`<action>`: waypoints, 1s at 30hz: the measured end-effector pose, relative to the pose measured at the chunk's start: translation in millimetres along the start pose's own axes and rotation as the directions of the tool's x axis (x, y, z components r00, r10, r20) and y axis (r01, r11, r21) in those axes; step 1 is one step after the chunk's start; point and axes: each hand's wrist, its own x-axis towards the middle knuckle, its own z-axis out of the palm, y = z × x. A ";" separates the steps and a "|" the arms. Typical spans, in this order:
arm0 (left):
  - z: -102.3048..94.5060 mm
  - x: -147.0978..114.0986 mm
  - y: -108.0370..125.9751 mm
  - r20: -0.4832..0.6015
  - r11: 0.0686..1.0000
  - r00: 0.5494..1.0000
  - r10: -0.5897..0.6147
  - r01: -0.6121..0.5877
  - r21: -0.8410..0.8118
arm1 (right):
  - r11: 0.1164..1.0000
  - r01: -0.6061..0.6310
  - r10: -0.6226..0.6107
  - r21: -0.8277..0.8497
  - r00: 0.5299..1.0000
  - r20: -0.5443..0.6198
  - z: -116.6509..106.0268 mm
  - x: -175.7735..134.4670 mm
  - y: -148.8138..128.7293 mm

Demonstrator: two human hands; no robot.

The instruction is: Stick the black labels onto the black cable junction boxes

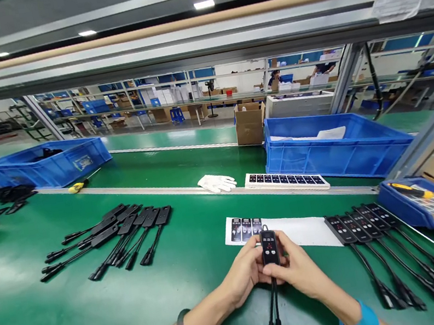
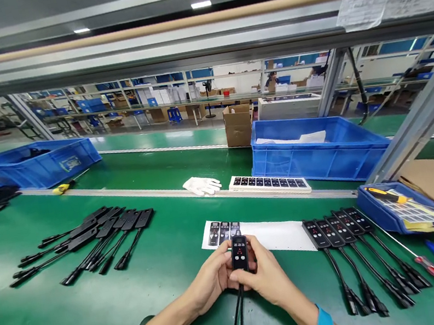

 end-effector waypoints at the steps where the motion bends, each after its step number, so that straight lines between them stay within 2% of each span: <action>1: -0.6 1.0 -0.3 -0.005 1.000 1.000 0.017 -0.017 -0.002 | 0.999 0.003 -0.005 0.049 0.999 0.041 1.4 -0.8 -0.8; 3: -1.8 2.7 -2.1 -0.013 1.000 1.000 0.027 -0.027 0.013 | 0.994 0.023 -0.030 0.105 0.997 0.066 1.5 -1.2 -1.5; 5: -2.7 4.0 -5.0 -0.026 0.998 0.999 0.020 -0.019 0.055 | 0.995 0.056 -0.057 0.082 0.998 0.016 -0.6 0.1 -0.7; 10: -3.6 5.7 -13.5 -0.036 0.972 0.998 0.054 -0.044 0.230 | 0.985 0.122 -0.133 -0.123 0.988 -0.081 -2.0 2.2 1.0; 13: -5.0 7.5 -16.3 -0.047 0.973 0.998 0.046 -0.034 0.229 | 0.959 0.143 -0.170 -0.246 0.981 -0.091 1.0 0.5 -0.6; 18: -10.6 12.7 -20.0 -0.087 0.999 0.996 0.031 -0.030 0.022 | 0.885 0.125 -0.171 -0.448 0.983 -0.064 0.1 -1.5 -4.1; 20: -12.3 12.4 -19.1 -0.043 0.996 0.999 0.027 -0.023 0.081 | 0.819 0.102 -0.158 -0.565 0.986 -0.050 -6.3 -0.9 -7.4; 21: -12.7 11.3 -17.5 -0.013 0.980 0.999 0.049 -0.046 0.193 | 0.764 0.060 -0.139 -0.642 0.988 -0.072 -11.3 -0.3 -9.4; 22: -12.8 9.6 -15.4 0.016 0.931 0.996 0.092 -0.092 0.353 | 0.689 -0.006 -0.112 -0.724 0.987 -0.114 -17.4 0.4 -11.3; 23: -12.9 7.6 -12.7 0.052 0.834 0.987 0.150 -0.154 0.529 | 0.595 -0.089 -0.077 -0.799 0.983 -0.167 -24.3 1.2 -12.8; 25: -13.9 4.1 -6.5 0.137 0.530 0.956 0.261 -0.260 0.807 | 0.376 -0.254 -0.012 -0.891 0.960 -0.279 -39.2 2.1 -14.3; 27: -17.5 2.8 0.1 0.185 0.230 0.929 0.322 -0.266 0.936 | 0.174 -0.355 -0.015 -0.919 0.932 -0.363 -52.8 1.9 -13.3; 28: -20.5 3.3 3.4 0.189 0.105 0.923 0.336 -0.236 0.966 | 0.102 -0.385 -0.041 -0.917 0.920 -0.390 -58.1 1.6 -12.0; 29: -24.1 4.1 6.7 0.177 -0.005 0.921 0.346 -0.187 0.982 | 0.064 -0.404 -0.075 -0.912 0.910 -0.408 -61.8 1.4 -10.5; 30: -27.9 5.2 9.9 0.155 -0.099 0.924 0.350 -0.128 0.987 | 0.079 -0.405 -0.108 -0.911 0.905 -0.412 -63.8 1.8 -8.9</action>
